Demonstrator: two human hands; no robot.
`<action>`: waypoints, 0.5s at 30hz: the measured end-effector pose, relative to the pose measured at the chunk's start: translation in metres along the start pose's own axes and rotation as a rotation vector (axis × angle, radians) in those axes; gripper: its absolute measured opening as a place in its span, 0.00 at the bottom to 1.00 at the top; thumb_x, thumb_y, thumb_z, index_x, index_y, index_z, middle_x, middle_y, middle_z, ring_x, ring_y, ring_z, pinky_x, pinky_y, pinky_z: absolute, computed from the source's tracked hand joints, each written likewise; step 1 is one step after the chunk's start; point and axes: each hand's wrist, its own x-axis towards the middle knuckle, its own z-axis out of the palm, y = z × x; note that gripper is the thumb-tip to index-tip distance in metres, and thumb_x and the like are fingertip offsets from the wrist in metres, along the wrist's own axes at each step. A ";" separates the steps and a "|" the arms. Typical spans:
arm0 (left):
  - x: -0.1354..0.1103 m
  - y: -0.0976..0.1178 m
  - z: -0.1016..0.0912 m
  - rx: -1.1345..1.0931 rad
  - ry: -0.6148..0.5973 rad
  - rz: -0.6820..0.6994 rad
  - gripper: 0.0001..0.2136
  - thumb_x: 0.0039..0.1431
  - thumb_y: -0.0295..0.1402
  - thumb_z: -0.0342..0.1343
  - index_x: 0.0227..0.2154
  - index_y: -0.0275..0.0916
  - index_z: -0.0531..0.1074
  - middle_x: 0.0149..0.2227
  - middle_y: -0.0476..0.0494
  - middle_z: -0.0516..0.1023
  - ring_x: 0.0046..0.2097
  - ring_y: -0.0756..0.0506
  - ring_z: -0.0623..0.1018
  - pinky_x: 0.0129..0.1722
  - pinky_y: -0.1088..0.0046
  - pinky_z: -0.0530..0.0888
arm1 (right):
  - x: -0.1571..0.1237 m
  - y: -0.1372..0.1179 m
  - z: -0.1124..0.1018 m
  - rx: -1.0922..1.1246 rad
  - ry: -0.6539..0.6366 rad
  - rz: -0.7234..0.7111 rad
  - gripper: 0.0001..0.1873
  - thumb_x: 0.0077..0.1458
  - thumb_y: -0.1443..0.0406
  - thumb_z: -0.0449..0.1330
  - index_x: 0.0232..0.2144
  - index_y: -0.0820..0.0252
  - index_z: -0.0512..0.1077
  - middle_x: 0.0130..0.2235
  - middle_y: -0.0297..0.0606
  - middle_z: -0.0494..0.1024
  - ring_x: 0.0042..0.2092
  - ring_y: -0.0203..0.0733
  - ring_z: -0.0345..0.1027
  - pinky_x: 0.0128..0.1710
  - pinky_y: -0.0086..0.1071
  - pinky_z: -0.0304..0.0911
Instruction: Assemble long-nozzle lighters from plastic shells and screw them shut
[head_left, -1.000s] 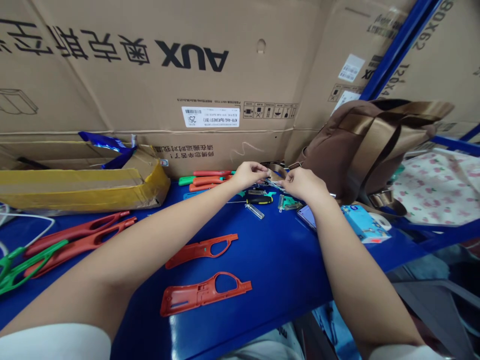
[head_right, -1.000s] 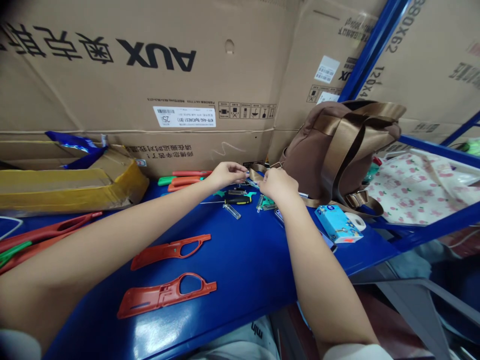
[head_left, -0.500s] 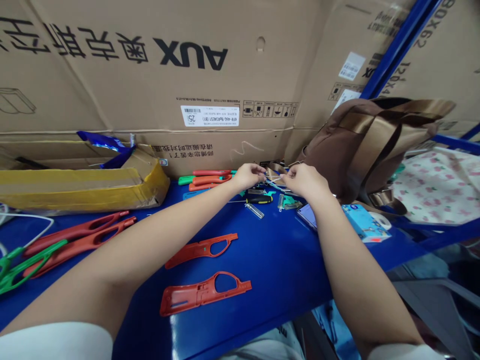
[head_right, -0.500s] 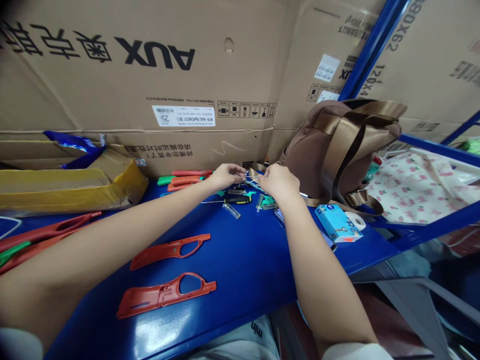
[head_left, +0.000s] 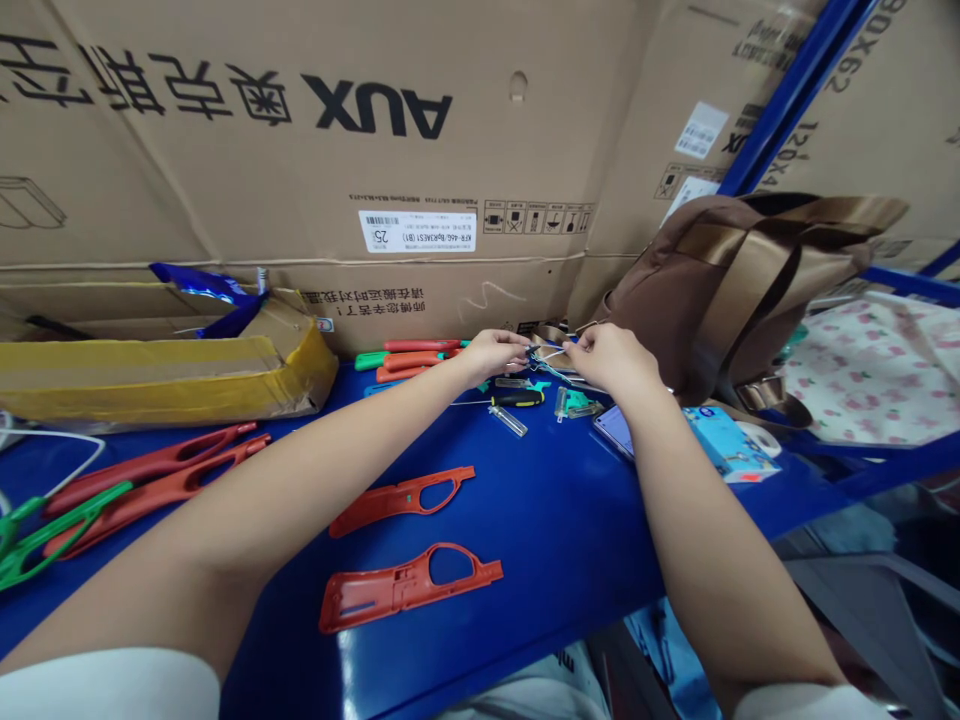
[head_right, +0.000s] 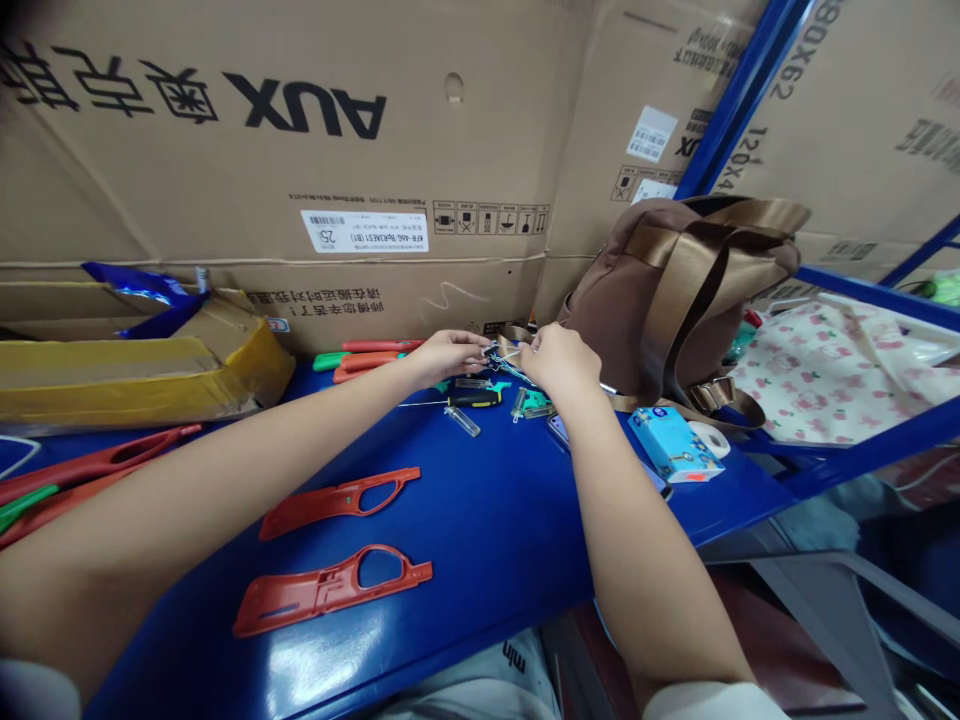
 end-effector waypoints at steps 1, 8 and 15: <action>-0.001 0.000 0.000 -0.010 -0.009 -0.006 0.17 0.68 0.39 0.58 0.56 0.36 0.71 0.55 0.37 0.75 0.52 0.40 0.78 0.50 0.55 0.79 | 0.000 0.000 0.000 0.000 0.001 0.001 0.16 0.61 0.53 0.59 0.40 0.56 0.80 0.47 0.49 0.83 0.50 0.57 0.77 0.45 0.42 0.70; 0.000 -0.004 0.000 -0.082 0.001 -0.035 0.18 0.68 0.39 0.58 0.56 0.36 0.71 0.55 0.37 0.74 0.52 0.40 0.78 0.50 0.55 0.79 | 0.001 0.001 0.000 -0.002 -0.014 0.014 0.16 0.61 0.54 0.58 0.40 0.57 0.79 0.48 0.51 0.82 0.52 0.60 0.76 0.45 0.45 0.70; 0.002 -0.003 0.005 -0.135 0.044 -0.068 0.18 0.68 0.39 0.59 0.56 0.36 0.71 0.55 0.37 0.74 0.52 0.40 0.78 0.50 0.55 0.79 | 0.000 0.000 0.001 -0.017 -0.040 0.018 0.16 0.60 0.53 0.58 0.41 0.57 0.79 0.46 0.51 0.82 0.51 0.59 0.77 0.45 0.44 0.70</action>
